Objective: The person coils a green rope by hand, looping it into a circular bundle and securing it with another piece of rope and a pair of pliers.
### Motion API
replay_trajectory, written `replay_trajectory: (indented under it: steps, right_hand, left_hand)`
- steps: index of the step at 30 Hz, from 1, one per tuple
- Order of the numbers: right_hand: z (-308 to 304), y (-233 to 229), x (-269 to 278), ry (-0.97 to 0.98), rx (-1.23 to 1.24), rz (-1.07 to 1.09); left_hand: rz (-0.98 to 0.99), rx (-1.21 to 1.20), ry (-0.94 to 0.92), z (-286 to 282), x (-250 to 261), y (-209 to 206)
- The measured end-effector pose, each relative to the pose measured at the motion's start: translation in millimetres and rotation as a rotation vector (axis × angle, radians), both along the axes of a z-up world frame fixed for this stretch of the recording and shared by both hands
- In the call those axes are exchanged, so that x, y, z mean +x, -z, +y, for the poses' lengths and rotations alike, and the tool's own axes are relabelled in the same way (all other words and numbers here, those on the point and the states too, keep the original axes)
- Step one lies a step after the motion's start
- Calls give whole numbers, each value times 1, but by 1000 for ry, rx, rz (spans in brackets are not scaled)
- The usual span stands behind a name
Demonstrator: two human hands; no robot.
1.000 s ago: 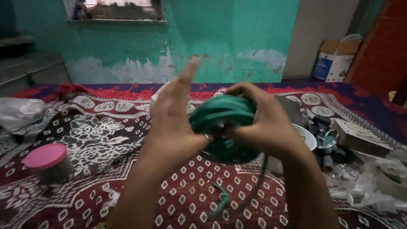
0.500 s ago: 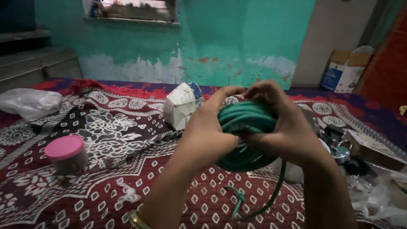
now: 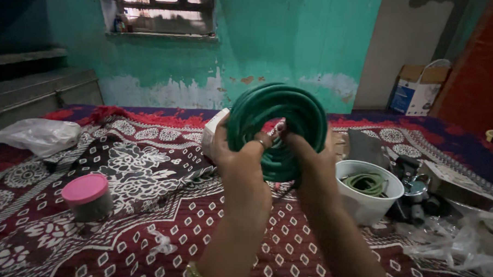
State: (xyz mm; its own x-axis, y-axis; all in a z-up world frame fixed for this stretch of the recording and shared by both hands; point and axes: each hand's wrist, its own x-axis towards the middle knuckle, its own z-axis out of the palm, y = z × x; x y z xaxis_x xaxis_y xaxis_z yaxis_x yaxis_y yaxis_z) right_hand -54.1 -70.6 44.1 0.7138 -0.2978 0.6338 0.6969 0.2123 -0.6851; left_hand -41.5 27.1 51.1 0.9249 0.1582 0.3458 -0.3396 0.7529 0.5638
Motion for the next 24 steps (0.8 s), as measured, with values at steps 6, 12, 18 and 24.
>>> replay_trajectory:
  steps: [6, 12, 18, 24]
  right_hand:
    - [0, 1, -2, -110, 262, 12]
    - [-19, -9, -6, -211, 294, 81]
    - [-55, -40, -25, 308, -304, 201]
    - [-61, -33, -37, 127, -993, 92]
  left_hand:
    - [-209, -182, -19, -21, -14, 13]
    - [-49, 26, -5, -10, -27, -14]
    - [-204, 1005, -133, 33, -27, -42]
    - [-390, 1664, -41, 32, -19, -30]
